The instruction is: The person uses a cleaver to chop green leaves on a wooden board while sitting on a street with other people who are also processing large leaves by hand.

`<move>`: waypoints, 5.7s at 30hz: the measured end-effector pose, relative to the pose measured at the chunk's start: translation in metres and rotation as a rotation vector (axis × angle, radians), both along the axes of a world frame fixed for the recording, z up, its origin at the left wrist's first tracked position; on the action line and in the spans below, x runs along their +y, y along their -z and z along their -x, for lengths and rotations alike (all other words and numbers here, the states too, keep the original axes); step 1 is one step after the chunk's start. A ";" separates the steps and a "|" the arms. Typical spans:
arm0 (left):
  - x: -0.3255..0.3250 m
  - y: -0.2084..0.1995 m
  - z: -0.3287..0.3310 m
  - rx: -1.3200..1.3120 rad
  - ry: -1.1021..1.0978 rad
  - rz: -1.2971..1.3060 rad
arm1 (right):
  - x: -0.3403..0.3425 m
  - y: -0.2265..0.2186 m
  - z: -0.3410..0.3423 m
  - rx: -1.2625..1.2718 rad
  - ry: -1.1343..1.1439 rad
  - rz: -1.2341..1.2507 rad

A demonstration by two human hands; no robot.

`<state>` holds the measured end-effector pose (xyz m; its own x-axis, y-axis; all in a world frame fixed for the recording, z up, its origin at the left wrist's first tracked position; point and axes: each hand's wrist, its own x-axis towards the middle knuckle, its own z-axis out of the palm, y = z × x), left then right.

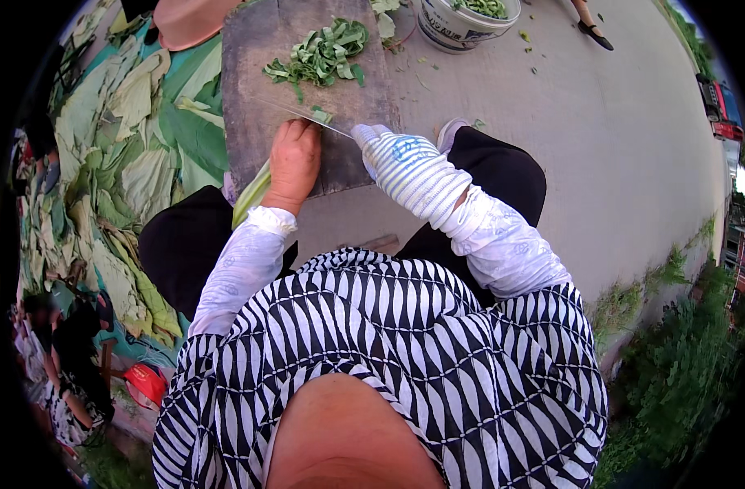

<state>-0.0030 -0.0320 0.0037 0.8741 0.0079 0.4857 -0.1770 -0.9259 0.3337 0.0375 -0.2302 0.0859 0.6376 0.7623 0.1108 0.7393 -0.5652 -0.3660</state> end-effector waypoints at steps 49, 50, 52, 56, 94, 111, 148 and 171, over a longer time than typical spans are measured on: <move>-0.009 0.005 -0.004 0.022 0.027 0.062 | 0.019 -0.026 0.007 0.246 0.145 -0.035; -0.011 0.005 -0.002 0.016 0.044 0.038 | 0.015 -0.020 0.010 0.225 0.161 -0.057; -0.008 0.004 -0.003 -0.031 0.045 0.037 | 0.008 -0.021 0.009 0.213 0.152 -0.048; -0.008 0.003 -0.008 -0.069 0.031 0.009 | 0.002 -0.029 0.006 0.292 0.148 -0.068; 0.000 -0.004 0.001 -0.035 -0.037 0.049 | 0.076 0.005 -0.048 0.337 0.341 0.035; 0.000 0.005 0.001 -0.046 -0.067 0.051 | 0.011 0.001 0.005 0.039 -0.007 0.047; 0.002 0.011 0.001 -0.137 -0.066 0.138 | 0.048 -0.004 -0.012 0.213 0.142 0.122; 0.001 -0.002 0.005 -0.080 -0.091 0.134 | 0.068 -0.006 -0.012 0.228 0.033 0.323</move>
<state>-0.0084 -0.0308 0.0053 0.8257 0.1542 0.5426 -0.1257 -0.8874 0.4434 0.0492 -0.1622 0.0918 0.6430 0.7134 -0.2786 0.6389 -0.7003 -0.3185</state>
